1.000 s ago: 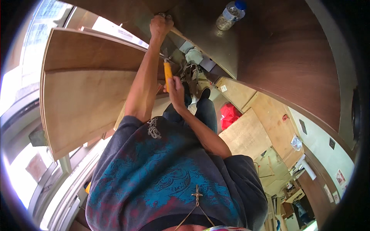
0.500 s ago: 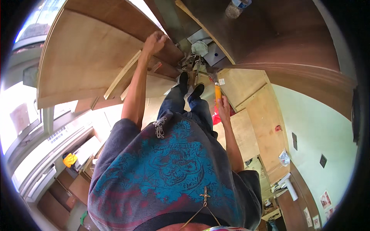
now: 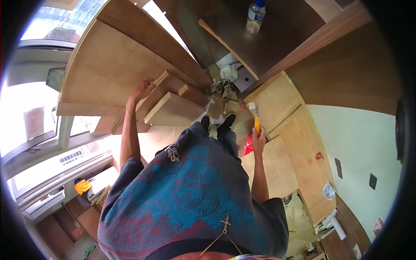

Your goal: The person uses a utility knife to shave and smooth the edge of a wooden cabinet panel, occasionally checking the surface with their fingers.

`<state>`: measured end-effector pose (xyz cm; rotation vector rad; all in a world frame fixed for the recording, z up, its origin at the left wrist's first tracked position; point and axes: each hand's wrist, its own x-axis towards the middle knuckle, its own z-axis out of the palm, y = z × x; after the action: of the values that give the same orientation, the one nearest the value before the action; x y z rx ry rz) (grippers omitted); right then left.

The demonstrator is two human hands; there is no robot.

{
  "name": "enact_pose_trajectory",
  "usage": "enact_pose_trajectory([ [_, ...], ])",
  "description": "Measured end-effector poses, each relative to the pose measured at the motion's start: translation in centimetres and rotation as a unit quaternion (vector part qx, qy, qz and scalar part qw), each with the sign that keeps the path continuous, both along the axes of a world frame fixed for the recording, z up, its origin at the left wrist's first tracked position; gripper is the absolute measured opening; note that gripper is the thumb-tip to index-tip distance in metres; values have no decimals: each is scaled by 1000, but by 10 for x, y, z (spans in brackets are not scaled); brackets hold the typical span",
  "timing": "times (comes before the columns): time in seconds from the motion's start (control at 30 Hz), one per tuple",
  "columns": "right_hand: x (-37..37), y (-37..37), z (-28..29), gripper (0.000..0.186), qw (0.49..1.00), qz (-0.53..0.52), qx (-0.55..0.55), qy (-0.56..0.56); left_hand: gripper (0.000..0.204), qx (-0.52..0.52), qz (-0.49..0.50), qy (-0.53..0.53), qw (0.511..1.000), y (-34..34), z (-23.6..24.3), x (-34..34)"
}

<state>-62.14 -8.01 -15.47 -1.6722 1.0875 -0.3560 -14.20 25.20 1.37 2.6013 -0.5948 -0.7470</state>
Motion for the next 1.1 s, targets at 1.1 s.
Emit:
enact_pose_trajectory([
  [1.1, 183, 159, 47, 43, 930, -190, 272, -157, 40, -123, -264, 84, 953, -26, 1, 30],
])
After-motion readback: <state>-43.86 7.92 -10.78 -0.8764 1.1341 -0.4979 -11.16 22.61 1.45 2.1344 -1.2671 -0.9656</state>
